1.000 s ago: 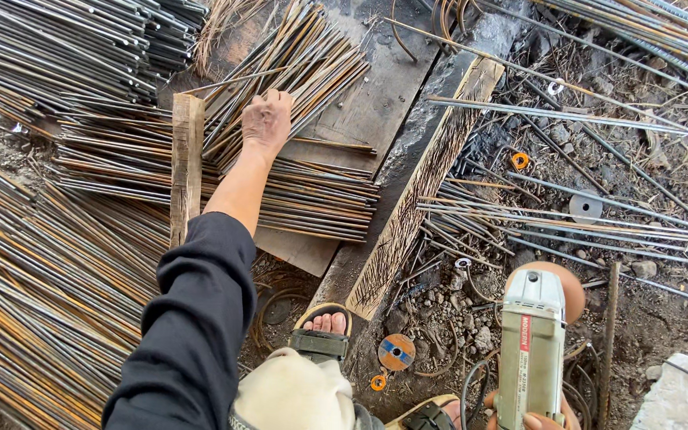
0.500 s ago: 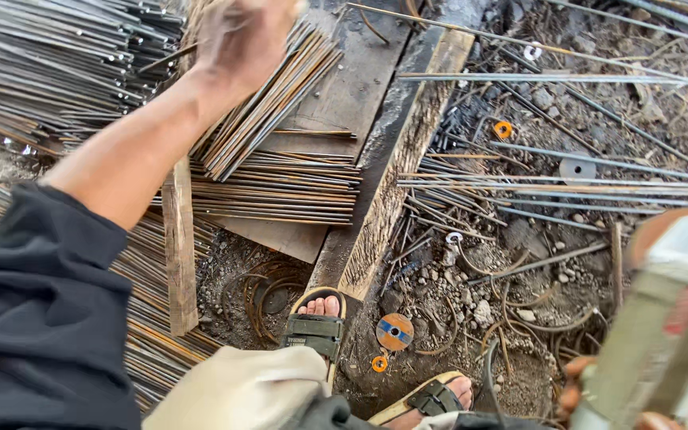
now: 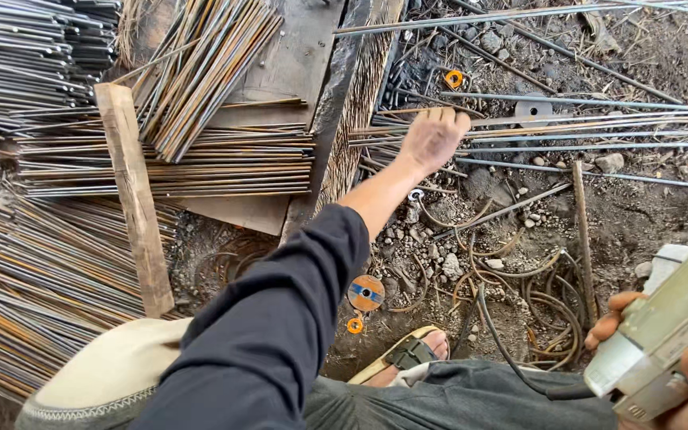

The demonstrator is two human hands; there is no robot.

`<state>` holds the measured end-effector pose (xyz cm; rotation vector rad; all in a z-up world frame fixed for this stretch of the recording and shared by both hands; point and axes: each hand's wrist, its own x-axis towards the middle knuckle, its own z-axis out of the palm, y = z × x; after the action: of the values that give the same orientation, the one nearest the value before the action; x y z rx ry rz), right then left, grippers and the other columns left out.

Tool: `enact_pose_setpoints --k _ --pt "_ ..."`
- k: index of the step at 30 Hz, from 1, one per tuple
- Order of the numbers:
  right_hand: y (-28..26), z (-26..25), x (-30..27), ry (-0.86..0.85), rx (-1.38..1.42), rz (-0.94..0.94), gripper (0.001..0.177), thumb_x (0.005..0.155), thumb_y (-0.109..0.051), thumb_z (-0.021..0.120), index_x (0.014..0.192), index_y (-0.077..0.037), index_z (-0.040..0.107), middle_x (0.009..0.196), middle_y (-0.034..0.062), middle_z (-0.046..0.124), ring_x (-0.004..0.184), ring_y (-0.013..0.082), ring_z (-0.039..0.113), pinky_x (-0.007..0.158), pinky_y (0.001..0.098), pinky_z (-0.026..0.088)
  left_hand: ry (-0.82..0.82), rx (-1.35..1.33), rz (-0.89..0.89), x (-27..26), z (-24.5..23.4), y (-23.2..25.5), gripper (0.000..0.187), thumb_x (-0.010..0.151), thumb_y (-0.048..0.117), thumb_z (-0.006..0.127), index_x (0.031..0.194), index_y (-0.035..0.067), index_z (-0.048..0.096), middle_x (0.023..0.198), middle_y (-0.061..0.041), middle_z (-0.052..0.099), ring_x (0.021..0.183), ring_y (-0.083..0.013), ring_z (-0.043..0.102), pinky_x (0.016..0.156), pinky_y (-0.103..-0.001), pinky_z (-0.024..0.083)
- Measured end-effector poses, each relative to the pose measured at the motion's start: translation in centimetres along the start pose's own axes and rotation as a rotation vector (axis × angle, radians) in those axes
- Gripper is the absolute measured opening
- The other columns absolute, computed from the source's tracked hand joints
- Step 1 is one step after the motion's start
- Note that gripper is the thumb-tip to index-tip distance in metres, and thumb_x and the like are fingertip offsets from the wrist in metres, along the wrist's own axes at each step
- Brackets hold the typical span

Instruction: The person uses an angle grinder to cut a bundle of metal rods resting on a wooden plank. Sparks fly as the tool slices through the metal, and the person repeatedly repositions the rods to continue cutting them into shorter pieces.

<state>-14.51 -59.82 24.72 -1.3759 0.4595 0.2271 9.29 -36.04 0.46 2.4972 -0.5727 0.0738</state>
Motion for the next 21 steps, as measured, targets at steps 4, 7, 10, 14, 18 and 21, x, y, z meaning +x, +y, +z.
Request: enact_pose_setpoints --k 4,7,10,14,18,21 --pt "-1.1 -1.1 0.1 0.086 -0.149 0.185 0.088 0.067 -0.044 0.045 0.135 0.012 0.042 0.101 0.0316 0.053 0.092 0.0428 0.053 0.078 0.0488 0.041 0.191 0.341 0.118 -1.7 4.5 -0.4 0.011 0.090 0.007 0.054 0.080 0.004 0.054 0.070 -0.012 0.061 0.056 -0.0159 0.053 0.053 -0.025 0.045" --pt "-1.0 -1.3 0.1 0.085 -0.125 0.218 0.084 0.069 -0.042 0.044 0.134 0.011 0.042 0.101 0.0304 0.053 0.092 0.0418 0.053 0.079 0.0479 0.040 0.222 0.449 0.139 -2.0 5.0 -1.3 0.013 0.090 0.014 0.059 0.092 0.001 0.061 0.090 -0.019 0.065 0.079 -0.0231 0.063 0.072 -0.031 0.056" --pt "-0.9 -1.4 -0.2 0.069 -0.120 0.193 0.084 0.068 -0.043 0.048 0.130 0.013 0.045 0.096 0.0294 0.055 0.087 0.0412 0.055 0.078 0.0474 0.043 0.230 0.411 0.136 -2.0 4.7 -2.5 0.016 0.090 0.021 0.060 0.084 0.006 0.059 0.086 -0.013 0.063 0.074 -0.0183 0.060 0.067 -0.026 0.052" --pt "-1.0 -1.7 -0.5 0.128 -0.117 0.277 0.083 0.067 -0.038 0.042 0.133 0.012 0.043 0.099 0.0314 0.052 0.090 0.0438 0.052 0.080 0.0510 0.040 0.048 0.375 0.133 -2.1 5.7 -3.5 0.028 0.092 0.015 0.057 0.114 -0.002 0.054 0.114 -0.034 0.056 0.097 -0.0378 0.065 0.089 -0.045 0.054" --pt "-1.5 1.2 -1.2 0.077 -0.041 0.118 0.080 0.069 -0.049 0.060 0.123 0.010 0.050 0.089 0.0223 0.059 0.081 0.0325 0.058 0.072 0.0369 0.044 0.179 0.349 0.201 -2.1 5.9 -4.2 0.014 0.088 0.009 0.058 0.099 0.002 0.054 0.099 -0.024 0.058 0.075 -0.0277 0.062 0.066 -0.035 0.052" --pt "-1.7 3.3 -1.1 0.082 0.157 -0.074 0.070 0.070 -0.040 0.074 0.116 0.009 0.054 0.090 0.0212 0.064 0.072 0.0262 0.066 0.063 0.0299 0.053 0.194 0.334 0.217 -1.9 6.0 -4.2 0.015 0.088 0.013 0.058 0.099 0.004 0.053 0.089 -0.015 0.058 0.068 -0.0243 0.058 0.055 -0.031 0.049"
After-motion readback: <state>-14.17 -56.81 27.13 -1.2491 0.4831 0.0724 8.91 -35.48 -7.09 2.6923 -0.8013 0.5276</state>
